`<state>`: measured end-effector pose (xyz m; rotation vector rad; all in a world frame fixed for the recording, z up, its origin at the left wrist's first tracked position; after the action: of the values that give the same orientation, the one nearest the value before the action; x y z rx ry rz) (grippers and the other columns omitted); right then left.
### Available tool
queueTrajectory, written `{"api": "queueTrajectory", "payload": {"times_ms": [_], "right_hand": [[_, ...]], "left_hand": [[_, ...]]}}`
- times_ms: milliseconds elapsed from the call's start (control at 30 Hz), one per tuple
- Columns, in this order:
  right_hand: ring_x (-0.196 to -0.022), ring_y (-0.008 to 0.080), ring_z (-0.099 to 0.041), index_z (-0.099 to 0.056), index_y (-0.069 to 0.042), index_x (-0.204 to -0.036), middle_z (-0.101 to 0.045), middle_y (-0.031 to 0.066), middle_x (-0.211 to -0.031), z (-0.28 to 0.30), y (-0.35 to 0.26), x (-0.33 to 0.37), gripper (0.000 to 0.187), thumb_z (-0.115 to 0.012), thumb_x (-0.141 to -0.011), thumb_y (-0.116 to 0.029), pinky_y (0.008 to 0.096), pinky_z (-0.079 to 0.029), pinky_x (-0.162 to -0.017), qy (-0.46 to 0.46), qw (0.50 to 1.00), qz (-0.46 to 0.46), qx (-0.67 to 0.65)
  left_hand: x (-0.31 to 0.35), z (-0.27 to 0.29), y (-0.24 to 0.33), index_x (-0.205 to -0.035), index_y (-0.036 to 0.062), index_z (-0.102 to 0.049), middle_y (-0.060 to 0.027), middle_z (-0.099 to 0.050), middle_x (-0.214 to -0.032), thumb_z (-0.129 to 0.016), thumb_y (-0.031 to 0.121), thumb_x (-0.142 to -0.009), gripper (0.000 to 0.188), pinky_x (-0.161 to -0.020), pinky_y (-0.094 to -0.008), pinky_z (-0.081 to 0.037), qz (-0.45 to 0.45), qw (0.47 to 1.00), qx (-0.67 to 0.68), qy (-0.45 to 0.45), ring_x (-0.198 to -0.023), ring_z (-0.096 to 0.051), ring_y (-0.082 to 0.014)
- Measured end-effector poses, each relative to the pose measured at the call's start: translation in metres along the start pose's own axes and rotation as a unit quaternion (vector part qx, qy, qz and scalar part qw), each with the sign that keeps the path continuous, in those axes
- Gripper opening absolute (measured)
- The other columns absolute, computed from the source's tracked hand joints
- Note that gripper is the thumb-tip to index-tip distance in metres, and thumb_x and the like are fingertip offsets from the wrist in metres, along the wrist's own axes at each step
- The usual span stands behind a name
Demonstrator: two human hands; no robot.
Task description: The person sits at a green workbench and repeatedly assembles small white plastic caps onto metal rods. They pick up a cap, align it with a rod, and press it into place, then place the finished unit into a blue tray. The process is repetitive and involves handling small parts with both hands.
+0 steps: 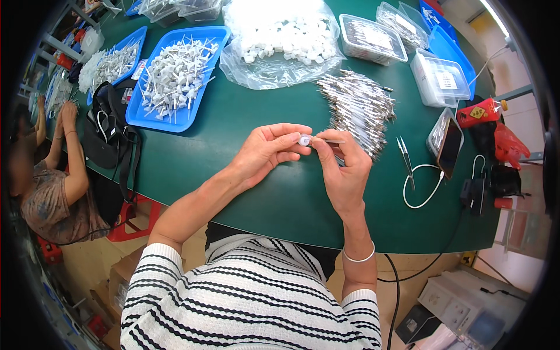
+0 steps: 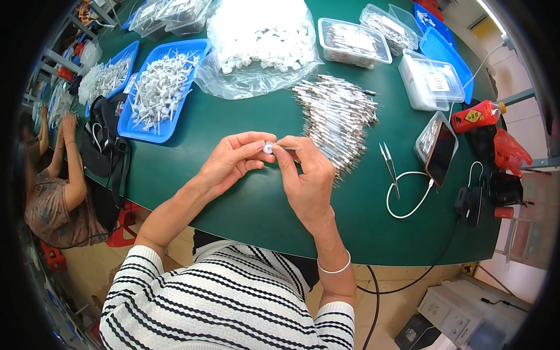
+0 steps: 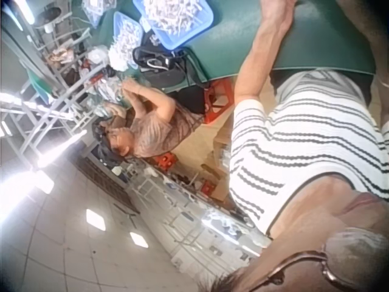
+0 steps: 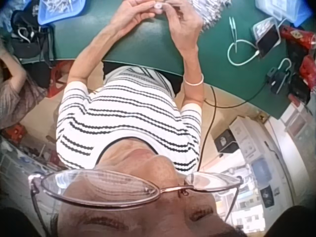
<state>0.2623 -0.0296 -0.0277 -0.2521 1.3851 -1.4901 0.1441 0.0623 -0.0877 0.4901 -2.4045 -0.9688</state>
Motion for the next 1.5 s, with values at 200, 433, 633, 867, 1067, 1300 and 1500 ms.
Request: {"api": "queueTrajectory", "payload": {"times_ms": [200, 433, 633, 867, 1067, 1300, 1500], "right_hand": [[-0.064, 0.0193, -0.064, -0.061, 0.000, -0.090, -0.064, 0.0085, -0.080, 0.0000, -0.0008, -0.0002, 0.010, -0.067, -0.082, -0.001, 0.0284, -0.050, -0.058, -0.006, 1.000, 0.001, 0.005], [-0.064, 0.0190, -0.064, -0.062, 0.000, -0.089, -0.064, 0.0082, -0.080, 0.0004, 0.0000, -0.0002, 0.010, -0.068, -0.081, 0.000, 0.0284, -0.050, -0.058, -0.014, 1.000, 0.004, 0.000], [-0.063, 0.0192, -0.064, -0.062, -0.001, -0.088, -0.064, 0.0083, -0.079, 0.0003, 0.0005, -0.0005, 0.009, -0.068, -0.081, 0.000, 0.0286, -0.050, -0.057, -0.018, 1.000, 0.010, 0.008], [-0.063, 0.0194, -0.064, -0.062, -0.001, -0.088, -0.064, 0.0083, -0.079, 0.0006, -0.0014, -0.0016, 0.009, -0.068, -0.081, 0.000, 0.0287, -0.050, -0.057, -0.021, 1.000, 0.015, 0.011], [-0.062, 0.0197, -0.064, -0.062, -0.001, -0.086, -0.064, 0.0085, -0.079, 0.0005, -0.0035, -0.0020, 0.009, -0.068, -0.079, 0.001, 0.0291, -0.049, -0.056, -0.023, 0.999, 0.022, 0.023], [-0.061, 0.0198, -0.063, -0.062, 0.000, -0.085, -0.063, 0.0091, -0.078, 0.0008, -0.0039, -0.0029, 0.009, -0.068, -0.079, 0.001, 0.0294, -0.048, -0.054, -0.031, 0.998, 0.031, 0.038], [-0.060, 0.0224, -0.062, -0.061, -0.001, -0.087, -0.063, 0.0098, -0.078, 0.0016, -0.0067, -0.0060, 0.008, -0.066, -0.080, 0.001, 0.0310, -0.047, -0.053, -0.062, 0.996, 0.047, 0.054]], "left_hand": [[0.0000, 0.0005, 0.0001, -0.113, -0.0043, -0.060, -0.0099, -0.067, -0.096, -0.057, 0.009, -0.093, 0.025, -0.071, -0.0196, -0.056, 0.006, 1.000, 0.003, -0.002, -0.085, -0.067, -0.0132], [-0.0005, 0.0008, -0.0007, -0.113, -0.0045, -0.060, -0.0099, -0.067, -0.096, -0.057, 0.010, -0.093, 0.025, -0.072, -0.0198, -0.056, 0.010, 1.000, 0.004, -0.005, -0.084, -0.067, -0.0129], [0.0005, -0.0001, 0.0012, -0.113, -0.0044, -0.061, -0.0098, -0.067, -0.095, -0.057, 0.010, -0.093, 0.026, -0.072, -0.0201, -0.056, 0.002, 1.000, -0.014, -0.002, -0.083, -0.067, -0.0128], [0.0002, 0.0002, 0.0018, -0.113, -0.0041, -0.062, -0.0098, -0.068, -0.094, -0.057, 0.011, -0.093, 0.025, -0.072, -0.0209, -0.056, -0.017, 0.998, -0.058, 0.002, -0.083, -0.067, -0.0132], [0.0000, -0.0001, 0.0019, -0.113, -0.0041, -0.061, -0.0096, -0.068, -0.094, -0.057, 0.012, -0.093, 0.026, -0.072, -0.0208, -0.056, -0.023, 0.997, -0.067, 0.001, -0.084, -0.067, -0.0130], [0.0002, 0.0008, 0.0025, -0.112, -0.0029, -0.062, -0.0094, -0.067, -0.097, -0.058, 0.014, -0.093, 0.026, -0.073, -0.0217, -0.055, -0.049, 0.993, -0.106, 0.000, -0.085, -0.066, -0.0134], [0.0002, 0.0010, 0.0041, -0.112, -0.0013, -0.063, -0.0085, -0.067, -0.099, -0.058, 0.016, -0.094, 0.026, -0.073, -0.0230, -0.055, -0.072, 0.987, -0.144, -0.004, -0.086, -0.066, -0.0138]]}}
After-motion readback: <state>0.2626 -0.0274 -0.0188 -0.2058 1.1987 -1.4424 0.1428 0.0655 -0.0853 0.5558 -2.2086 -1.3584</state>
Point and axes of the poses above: each hand's wrist, its own x-axis away from the middle knuckle, its own z-axis out of the back of the hand, y = z × x, the point moved 5 cm from there along -x, towards the middle knuckle
